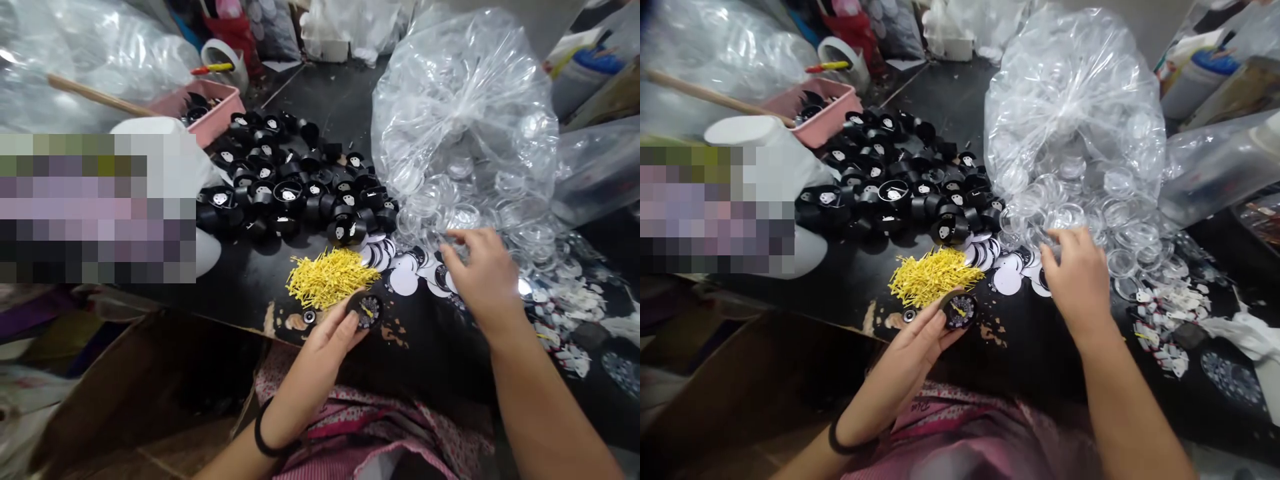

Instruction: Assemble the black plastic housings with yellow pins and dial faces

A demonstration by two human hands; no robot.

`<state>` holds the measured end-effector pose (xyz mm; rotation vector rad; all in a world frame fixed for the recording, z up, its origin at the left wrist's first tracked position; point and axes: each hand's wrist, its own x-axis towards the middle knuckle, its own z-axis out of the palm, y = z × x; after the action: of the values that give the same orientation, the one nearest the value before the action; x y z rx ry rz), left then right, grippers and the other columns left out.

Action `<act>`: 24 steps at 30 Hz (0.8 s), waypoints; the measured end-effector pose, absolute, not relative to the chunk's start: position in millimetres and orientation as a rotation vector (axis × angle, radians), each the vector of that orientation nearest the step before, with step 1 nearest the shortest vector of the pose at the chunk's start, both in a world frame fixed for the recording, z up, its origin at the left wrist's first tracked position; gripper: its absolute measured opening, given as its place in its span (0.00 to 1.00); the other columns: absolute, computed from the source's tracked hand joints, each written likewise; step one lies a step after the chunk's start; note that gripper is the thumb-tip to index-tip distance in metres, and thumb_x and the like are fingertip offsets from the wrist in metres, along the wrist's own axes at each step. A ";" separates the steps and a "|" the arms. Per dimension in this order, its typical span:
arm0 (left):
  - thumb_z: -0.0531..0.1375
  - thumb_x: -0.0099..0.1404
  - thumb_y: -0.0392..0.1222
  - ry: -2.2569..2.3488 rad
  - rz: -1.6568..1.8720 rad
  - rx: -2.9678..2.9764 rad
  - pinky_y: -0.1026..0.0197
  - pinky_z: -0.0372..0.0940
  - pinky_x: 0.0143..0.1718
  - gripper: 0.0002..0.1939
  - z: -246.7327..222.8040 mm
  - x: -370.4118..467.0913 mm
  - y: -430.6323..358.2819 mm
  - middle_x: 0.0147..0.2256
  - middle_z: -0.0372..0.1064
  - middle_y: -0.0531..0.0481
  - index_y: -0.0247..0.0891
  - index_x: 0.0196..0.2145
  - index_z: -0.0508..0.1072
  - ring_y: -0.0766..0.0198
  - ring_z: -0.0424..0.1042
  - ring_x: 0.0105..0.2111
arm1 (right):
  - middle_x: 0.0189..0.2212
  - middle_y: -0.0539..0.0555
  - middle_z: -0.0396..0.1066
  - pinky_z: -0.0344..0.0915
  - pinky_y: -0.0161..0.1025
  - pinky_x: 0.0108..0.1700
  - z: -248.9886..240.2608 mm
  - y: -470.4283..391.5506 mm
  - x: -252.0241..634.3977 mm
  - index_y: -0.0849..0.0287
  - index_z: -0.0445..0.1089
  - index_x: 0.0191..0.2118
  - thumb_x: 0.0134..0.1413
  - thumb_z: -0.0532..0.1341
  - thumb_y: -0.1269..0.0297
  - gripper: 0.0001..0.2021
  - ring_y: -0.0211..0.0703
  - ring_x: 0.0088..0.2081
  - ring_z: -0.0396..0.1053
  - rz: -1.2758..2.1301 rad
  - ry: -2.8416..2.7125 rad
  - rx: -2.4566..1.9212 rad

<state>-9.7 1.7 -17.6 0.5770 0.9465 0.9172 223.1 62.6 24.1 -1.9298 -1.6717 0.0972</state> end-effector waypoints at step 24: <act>0.63 0.63 0.41 0.871 0.942 0.966 0.55 0.62 0.59 0.19 14.7 7.9 5.5 0.53 0.73 0.47 0.45 0.52 0.74 0.55 0.71 0.54 | 0.21 0.49 0.60 0.51 0.40 0.33 36.8 20.8 136.5 0.55 0.56 0.25 0.68 0.43 0.60 0.19 0.39 0.26 0.57 0.403 -1.868 -1.577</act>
<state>7.9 5.5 14.7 0.9660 0.8705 0.9421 136.5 20.8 36.8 -1.5774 -1.8677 0.4026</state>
